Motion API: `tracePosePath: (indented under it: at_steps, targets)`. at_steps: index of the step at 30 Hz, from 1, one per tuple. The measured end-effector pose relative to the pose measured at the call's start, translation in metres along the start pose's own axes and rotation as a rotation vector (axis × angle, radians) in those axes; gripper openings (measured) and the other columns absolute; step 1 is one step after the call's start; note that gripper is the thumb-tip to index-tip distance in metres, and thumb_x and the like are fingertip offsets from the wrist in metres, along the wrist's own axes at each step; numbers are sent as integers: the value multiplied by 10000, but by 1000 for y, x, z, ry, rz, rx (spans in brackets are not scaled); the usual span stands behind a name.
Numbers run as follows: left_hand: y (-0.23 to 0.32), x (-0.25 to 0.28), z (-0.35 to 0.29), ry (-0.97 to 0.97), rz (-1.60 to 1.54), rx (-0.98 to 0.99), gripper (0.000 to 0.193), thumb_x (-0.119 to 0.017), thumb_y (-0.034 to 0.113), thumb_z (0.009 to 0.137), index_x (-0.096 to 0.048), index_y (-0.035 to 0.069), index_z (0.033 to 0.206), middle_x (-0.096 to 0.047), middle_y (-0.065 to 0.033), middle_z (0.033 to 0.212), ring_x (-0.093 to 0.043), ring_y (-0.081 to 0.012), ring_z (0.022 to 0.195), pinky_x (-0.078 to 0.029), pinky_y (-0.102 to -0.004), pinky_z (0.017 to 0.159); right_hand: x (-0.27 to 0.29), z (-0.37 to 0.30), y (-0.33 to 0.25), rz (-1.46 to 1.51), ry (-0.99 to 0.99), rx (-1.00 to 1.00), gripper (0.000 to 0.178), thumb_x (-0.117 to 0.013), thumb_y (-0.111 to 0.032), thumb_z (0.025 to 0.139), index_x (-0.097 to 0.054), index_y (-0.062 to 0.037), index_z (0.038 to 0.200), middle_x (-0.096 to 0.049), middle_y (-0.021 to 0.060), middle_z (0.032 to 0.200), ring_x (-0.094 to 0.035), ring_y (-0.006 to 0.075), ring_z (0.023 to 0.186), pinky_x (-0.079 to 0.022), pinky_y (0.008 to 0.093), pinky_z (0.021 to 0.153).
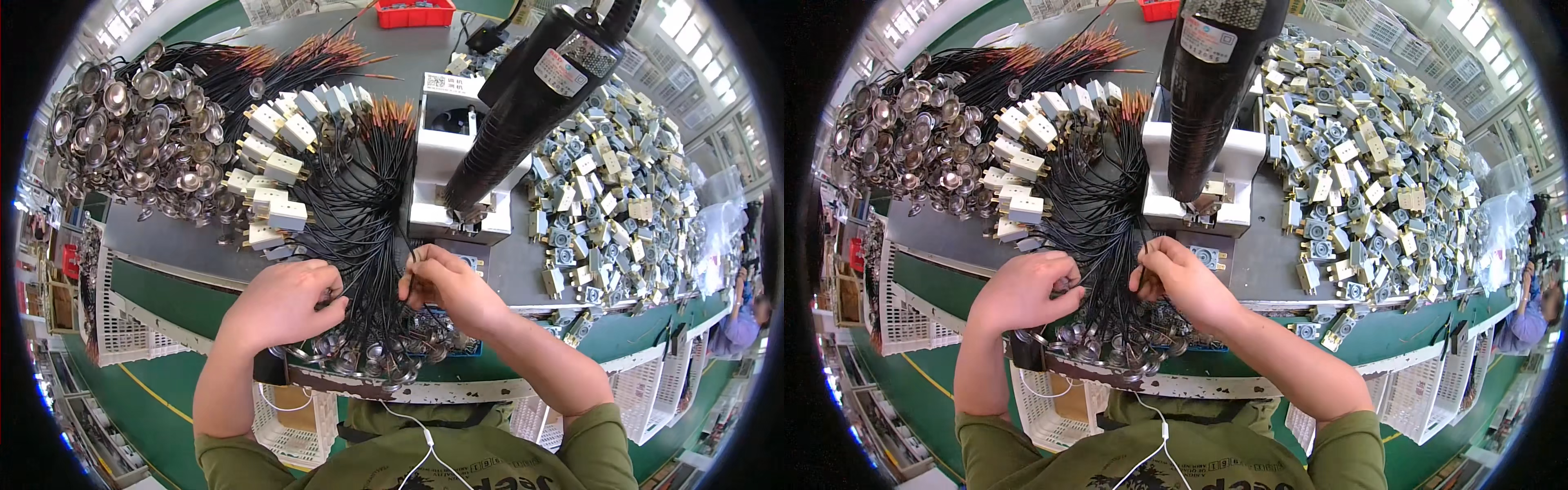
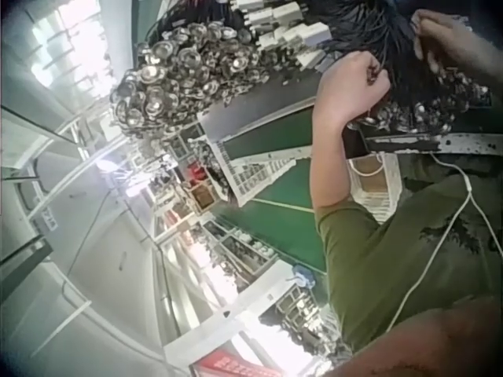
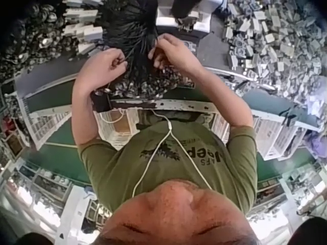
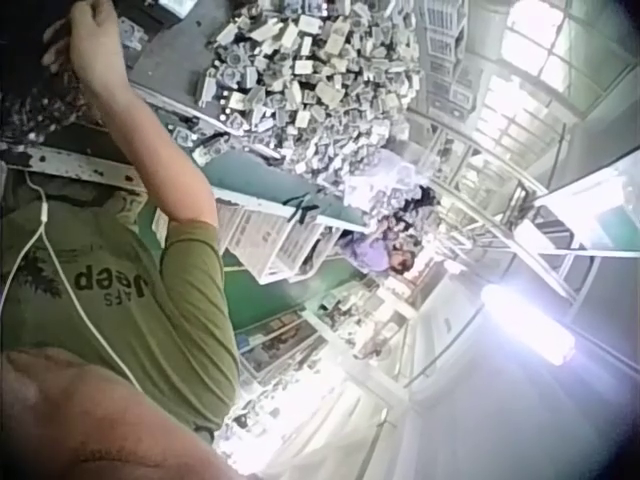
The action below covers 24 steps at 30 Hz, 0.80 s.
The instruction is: Assembling small electronic components into a frame and securing them with a power tool.
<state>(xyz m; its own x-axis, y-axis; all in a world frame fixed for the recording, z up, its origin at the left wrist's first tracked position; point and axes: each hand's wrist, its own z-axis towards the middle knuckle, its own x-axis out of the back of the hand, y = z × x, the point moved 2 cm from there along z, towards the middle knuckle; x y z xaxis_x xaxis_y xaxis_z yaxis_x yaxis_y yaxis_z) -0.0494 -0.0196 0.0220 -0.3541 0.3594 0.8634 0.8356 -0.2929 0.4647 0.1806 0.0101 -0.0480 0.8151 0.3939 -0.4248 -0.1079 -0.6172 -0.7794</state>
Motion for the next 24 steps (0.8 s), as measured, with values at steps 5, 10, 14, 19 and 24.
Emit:
tracePosePath:
  at_steps: [5,10,14,19,24]
  targets:
    - [21,3,-5,151,98,-59,177,-742,230,838,-676,78,900,-597,-72,787,-619,-269,727,-492,-394,641,-8,-13,-1,-7,-80,-64,308,-503,-175,1065,-330,-61,1293,-632,118,1045,-675,216,924,-593,409,906]
    - [57,-5,-15,10,256,-225,100,-671,162,832,-666,122,924,-567,-48,799,-608,-245,795,-479,-385,695,-10,-17,7,67,-45,-31,350,-496,-179,1069,-325,-55,1347,-616,111,1031,-664,203,942,-601,399,883]
    - [63,-13,-19,-68,376,-264,209,-669,163,743,-663,139,951,-572,-21,816,-597,-205,852,-458,-357,738,-11,-17,10,73,-3,-4,357,-491,-178,1071,-336,-48,1365,-607,108,1018,-645,185,934,-609,385,856]
    - [64,-27,-16,-58,421,-371,171,-667,166,745,-670,146,915,-572,-13,832,-590,-196,845,-454,-352,741,-11,-16,10,32,2,4,353,-493,-181,1071,-346,-44,1362,-610,109,1020,-646,181,913,-611,379,844]
    - [56,-30,-10,-86,389,-423,198,-675,173,744,-677,147,940,-583,-7,863,-595,-185,849,-451,-350,738,-10,-16,10,31,-5,4,351,-502,-179,1068,-353,-42,1354,-611,111,1022,-648,181,914,-611,374,845]
